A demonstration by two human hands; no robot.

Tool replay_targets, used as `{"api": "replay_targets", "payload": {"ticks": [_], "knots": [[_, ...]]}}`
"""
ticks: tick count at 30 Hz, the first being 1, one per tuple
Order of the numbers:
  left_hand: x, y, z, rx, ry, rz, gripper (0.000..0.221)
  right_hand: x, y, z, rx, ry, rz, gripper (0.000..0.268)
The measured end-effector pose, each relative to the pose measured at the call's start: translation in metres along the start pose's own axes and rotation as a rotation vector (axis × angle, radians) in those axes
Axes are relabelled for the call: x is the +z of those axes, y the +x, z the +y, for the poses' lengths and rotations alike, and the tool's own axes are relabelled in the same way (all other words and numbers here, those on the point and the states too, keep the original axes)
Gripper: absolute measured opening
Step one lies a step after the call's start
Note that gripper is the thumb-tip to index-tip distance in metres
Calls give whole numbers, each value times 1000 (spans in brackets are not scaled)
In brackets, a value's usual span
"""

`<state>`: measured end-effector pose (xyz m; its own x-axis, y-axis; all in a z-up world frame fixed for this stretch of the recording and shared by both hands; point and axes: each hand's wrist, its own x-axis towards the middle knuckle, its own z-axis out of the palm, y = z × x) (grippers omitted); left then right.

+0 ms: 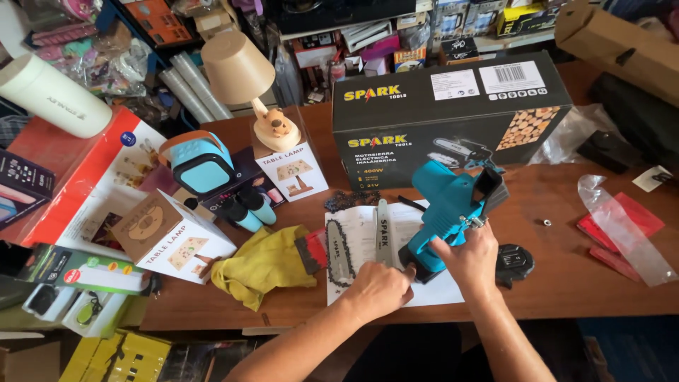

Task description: Assembling a mini electric chainsaw by attaching the guide bar and chain and tightening the cover nut with a socket wrench

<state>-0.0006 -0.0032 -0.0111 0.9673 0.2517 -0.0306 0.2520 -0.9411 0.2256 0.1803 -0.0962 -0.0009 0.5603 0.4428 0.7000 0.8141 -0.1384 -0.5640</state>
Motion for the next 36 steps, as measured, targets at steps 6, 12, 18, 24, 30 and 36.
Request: {"api": "replay_targets", "payload": {"ticks": [6,12,18,24,30,36], "knots": [[-32,-3,-15,-16,-362,184,23,-23,1,7,230,571,-357,25],[-45,14,24,-50,-614,654,45,-35,8,7,290,643,-455,21],[-50,28,15,-97,-729,628,31,-18,-40,54,395,621,-308,32],[-43,43,-9,-80,-903,620,25,-26,-28,13,370,459,-189,26],[-50,38,-8,-104,-972,593,28,-23,-37,32,385,580,-239,29],[-77,26,3,-45,-924,646,33,-44,-36,2,445,572,-180,34]]}}
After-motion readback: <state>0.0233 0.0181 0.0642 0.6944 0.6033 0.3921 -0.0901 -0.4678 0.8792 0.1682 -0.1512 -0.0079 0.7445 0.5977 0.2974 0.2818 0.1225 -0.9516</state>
